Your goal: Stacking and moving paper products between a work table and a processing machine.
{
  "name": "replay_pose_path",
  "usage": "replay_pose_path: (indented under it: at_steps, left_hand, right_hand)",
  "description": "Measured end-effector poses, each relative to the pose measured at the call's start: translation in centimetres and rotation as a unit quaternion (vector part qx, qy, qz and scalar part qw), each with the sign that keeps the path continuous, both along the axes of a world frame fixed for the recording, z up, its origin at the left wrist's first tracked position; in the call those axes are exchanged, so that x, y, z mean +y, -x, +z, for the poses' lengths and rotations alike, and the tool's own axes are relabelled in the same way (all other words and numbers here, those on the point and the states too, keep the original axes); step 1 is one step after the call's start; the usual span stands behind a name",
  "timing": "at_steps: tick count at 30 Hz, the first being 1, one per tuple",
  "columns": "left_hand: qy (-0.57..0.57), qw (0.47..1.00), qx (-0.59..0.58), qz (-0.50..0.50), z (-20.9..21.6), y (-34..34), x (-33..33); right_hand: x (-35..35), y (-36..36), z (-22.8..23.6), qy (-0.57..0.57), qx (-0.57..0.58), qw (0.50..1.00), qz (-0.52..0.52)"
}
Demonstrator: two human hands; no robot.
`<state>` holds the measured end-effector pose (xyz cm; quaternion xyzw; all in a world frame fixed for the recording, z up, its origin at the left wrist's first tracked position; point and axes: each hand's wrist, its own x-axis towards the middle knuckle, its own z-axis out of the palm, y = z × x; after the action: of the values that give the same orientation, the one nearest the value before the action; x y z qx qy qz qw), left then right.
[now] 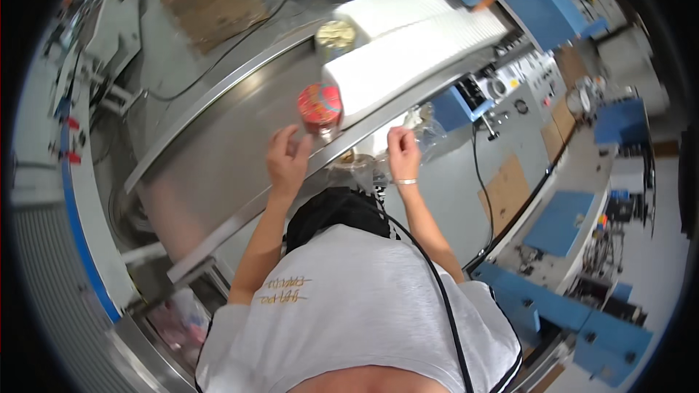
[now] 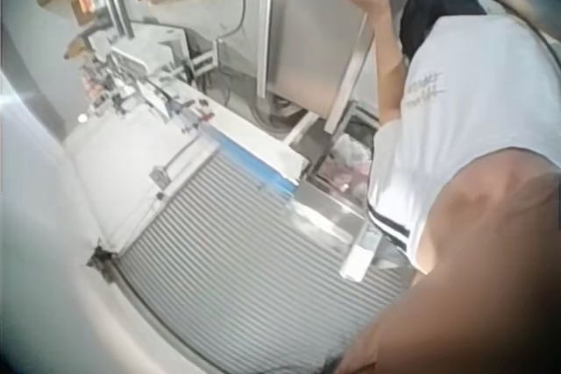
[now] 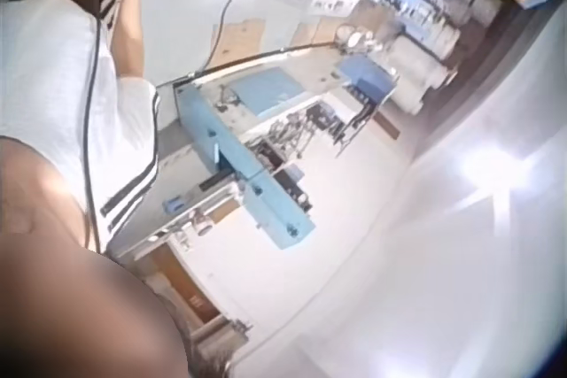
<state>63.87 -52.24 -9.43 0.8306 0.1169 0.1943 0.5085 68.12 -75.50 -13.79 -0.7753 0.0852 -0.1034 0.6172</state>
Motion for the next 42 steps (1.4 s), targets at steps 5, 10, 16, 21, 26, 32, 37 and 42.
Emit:
replay_pose_path:
  at_steps: [5, 10, 16, 21, 26, 32, 37, 42]
  left_hand:
    - [-0.149, 0.983, -0.105, -0.027, 1.8, -2.3, -1.6]
    - [-0.209, 0.969, -0.120, -0.051, 0.8, -5.3, -1.1]
    - [-0.159, 0.974, -0.099, -0.128, 1.3, -5.4, 0.6]
    - [-0.179, 0.973, -0.107, -0.093, 1.7, -5.6, 2.6]
    - [-0.193, 0.975, -0.111, -0.019, 0.9, -6.1, 4.8]
    - [-0.229, 0.966, -0.111, 0.055, 0.8, -6.7, 8.4]
    - [-0.199, 0.975, -0.062, 0.070, 0.7, -7.2, 10.4]
    - [-0.212, 0.974, 0.011, 0.082, 1.5, -7.7, 11.4]
  right_hand:
    - [4.4, -3.7, 10.3, 0.275, -0.331, 0.892, 0.136]
    - [7.0, -4.8, 9.5, 0.431, -0.288, 0.823, 0.232]
    - [5.6, -5.2, 9.4, 0.475, -0.241, 0.812, 0.239]
    - [5.5, -4.9, 10.4, 0.483, -0.234, 0.807, 0.246]
    - [5.2, -4.9, 10.2, 0.510, -0.220, 0.795, 0.243]
    - [5.3, -5.1, 10.0, 0.528, -0.206, 0.783, 0.255]
    - [5.2, -5.1, 10.3, 0.540, -0.205, 0.771, 0.269]
    - [4.6, -5.5, 10.1, 0.553, -0.218, 0.754, 0.278]
